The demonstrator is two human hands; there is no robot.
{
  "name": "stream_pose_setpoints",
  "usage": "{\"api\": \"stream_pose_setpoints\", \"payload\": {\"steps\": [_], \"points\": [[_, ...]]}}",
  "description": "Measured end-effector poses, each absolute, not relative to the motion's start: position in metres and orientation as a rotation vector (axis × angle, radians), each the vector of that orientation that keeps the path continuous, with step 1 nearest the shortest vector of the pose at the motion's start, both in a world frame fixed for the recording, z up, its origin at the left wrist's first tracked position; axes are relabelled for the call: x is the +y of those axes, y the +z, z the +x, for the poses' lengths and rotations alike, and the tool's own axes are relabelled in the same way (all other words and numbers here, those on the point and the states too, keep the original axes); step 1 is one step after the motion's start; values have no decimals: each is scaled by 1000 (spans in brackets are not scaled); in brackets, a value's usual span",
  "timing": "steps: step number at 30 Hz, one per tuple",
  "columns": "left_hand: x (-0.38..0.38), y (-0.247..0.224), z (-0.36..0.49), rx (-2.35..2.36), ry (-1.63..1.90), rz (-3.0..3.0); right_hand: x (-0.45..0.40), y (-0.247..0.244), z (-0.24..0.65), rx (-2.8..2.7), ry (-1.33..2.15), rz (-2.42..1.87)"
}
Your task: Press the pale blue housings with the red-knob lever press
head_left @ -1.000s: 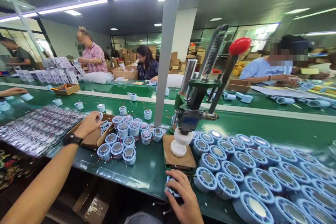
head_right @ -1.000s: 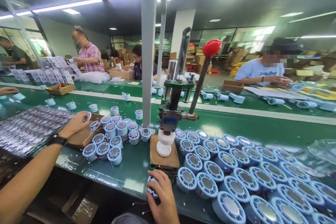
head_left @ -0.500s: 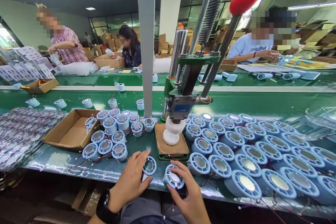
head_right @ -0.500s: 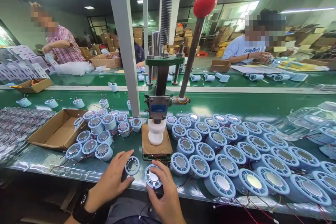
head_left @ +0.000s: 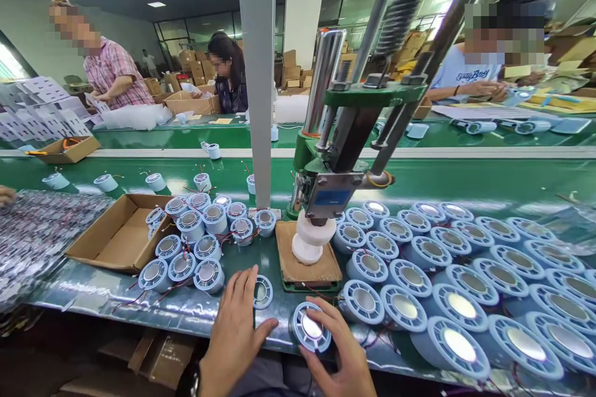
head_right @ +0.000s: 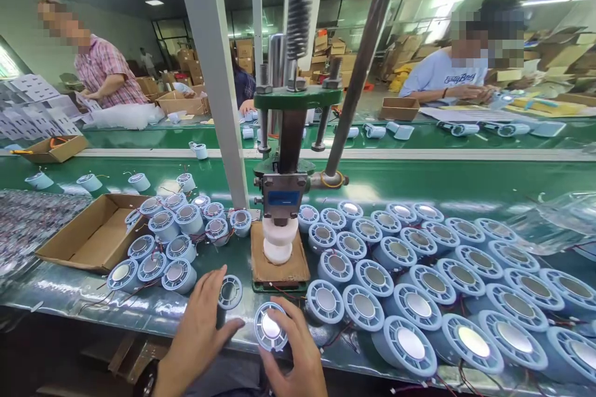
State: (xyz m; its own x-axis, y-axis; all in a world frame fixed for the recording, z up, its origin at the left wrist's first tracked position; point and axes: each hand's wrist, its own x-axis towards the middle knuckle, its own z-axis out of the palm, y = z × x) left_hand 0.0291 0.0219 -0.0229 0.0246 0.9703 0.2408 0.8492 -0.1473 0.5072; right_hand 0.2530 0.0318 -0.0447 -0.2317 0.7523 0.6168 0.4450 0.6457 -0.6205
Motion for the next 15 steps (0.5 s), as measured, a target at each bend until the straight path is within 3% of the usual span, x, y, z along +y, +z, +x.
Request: {"api": "stream_pose_setpoints", "payload": {"steps": [5,9,15], "points": [[22,-7,39,1844,973,1871,34,-39,239,-1939,325,-1009],[15,15,56,1719,974,2068,37,-38,220,-1870,281,-1035],[16,6,78,1900,956,2012,35,-59,205,-1728,359,-1081]]}}
